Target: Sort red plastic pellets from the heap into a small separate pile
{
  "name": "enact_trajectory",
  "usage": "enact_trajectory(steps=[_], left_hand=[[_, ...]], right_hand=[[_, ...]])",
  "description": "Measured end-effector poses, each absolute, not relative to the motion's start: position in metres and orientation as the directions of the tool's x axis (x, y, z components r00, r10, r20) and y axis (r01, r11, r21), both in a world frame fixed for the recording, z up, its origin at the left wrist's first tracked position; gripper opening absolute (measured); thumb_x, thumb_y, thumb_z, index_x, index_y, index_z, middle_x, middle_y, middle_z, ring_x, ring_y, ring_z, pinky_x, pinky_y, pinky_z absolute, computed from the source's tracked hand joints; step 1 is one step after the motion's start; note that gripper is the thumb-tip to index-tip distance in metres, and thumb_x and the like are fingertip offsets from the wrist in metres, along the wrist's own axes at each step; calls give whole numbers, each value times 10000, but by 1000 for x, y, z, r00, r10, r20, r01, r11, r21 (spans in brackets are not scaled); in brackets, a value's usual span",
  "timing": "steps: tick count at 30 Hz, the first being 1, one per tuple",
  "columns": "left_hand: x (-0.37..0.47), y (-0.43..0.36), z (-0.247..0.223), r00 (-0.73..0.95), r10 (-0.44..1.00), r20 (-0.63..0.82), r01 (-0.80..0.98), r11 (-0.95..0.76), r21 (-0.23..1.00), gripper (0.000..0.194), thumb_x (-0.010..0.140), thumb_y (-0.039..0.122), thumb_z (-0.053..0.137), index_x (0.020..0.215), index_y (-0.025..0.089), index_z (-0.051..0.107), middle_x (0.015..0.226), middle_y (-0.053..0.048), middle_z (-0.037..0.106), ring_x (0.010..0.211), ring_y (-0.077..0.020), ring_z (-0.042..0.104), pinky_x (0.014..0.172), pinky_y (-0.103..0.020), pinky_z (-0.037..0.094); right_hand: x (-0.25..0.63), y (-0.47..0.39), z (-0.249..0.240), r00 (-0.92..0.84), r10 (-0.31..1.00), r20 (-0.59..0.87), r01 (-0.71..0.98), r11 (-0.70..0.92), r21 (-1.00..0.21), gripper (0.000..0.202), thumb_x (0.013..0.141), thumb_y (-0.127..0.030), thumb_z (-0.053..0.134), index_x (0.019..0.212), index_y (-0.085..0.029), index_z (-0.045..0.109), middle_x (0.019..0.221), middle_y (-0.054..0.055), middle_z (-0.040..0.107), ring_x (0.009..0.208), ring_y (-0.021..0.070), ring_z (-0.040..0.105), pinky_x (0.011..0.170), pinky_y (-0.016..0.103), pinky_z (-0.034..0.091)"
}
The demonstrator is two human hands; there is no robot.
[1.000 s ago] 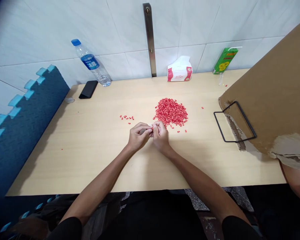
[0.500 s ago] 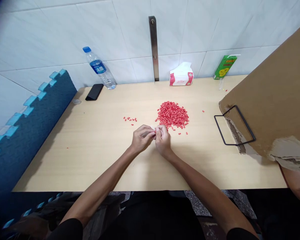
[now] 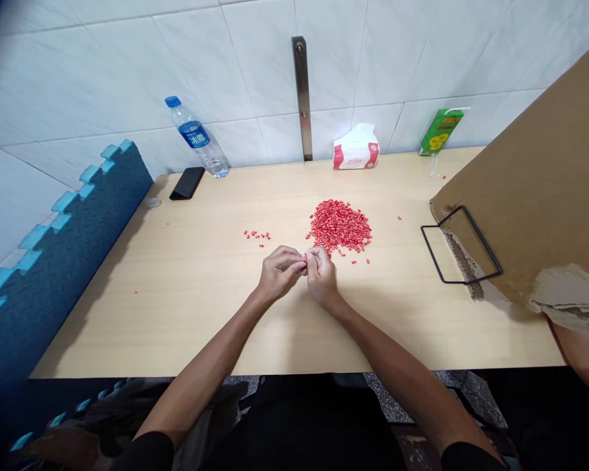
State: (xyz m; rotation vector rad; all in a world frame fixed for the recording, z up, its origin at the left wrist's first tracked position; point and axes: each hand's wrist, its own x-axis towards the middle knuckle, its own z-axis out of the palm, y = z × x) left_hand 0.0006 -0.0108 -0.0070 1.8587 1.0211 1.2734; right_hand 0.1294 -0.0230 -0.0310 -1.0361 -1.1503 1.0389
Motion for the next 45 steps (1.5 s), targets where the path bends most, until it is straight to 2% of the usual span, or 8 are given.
enact_trajectory(steps=[10, 17, 25, 36, 45], left_hand=[[1, -10, -10, 201, 909, 365, 152, -397, 905, 112, 787, 281, 673, 812, 190, 733, 847, -52, 627, 766, -133, 627, 689, -274, 537], [1, -9, -11, 204, 913, 354, 135, -384, 913, 108, 774, 281, 688, 815, 192, 733, 842, -56, 625, 787, -143, 625, 687, -281, 553], [4, -10, -13, 220, 935, 278, -28, -279, 960, 111, 760, 284, 700, 800, 184, 726, 870, -41, 592, 670, -113, 624, 595, -273, 566], [6, -10, -6, 200, 925, 322, 52, -338, 940, 161, 768, 320, 691, 758, 161, 712, 823, -46, 611, 686, -112, 622, 596, -248, 548], [5, -10, -12, 194, 936, 292, 22, -302, 953, 143, 762, 301, 696, 766, 159, 708, 840, -44, 607, 668, -111, 620, 586, -257, 548]], right_hand=[[130, -24, -26, 76, 983, 170, -115, 178, -977, 164, 906, -385, 462, 872, -225, 462, 650, -39, 541, 559, 127, 571, 550, 267, 489], [130, -23, -29, 104, 980, 167, -23, 171, -985, 181, 908, -399, 447, 865, -225, 468, 672, -30, 547, 566, 129, 579, 550, 266, 490], [131, -23, -28, 86, 983, 163, -46, 167, -985, 175, 907, -394, 448, 867, -224, 457, 669, -35, 541, 546, 123, 566, 551, 270, 486], [130, -25, -25, 91, 984, 156, -31, 159, -987, 202, 910, -420, 441, 858, -226, 457, 655, -32, 547, 576, 131, 577, 565, 269, 490], [130, -24, -28, 88, 983, 160, -9, 161, -987, 193, 913, -409, 432, 865, -224, 461, 643, -34, 552, 571, 132, 581, 565, 269, 488]])
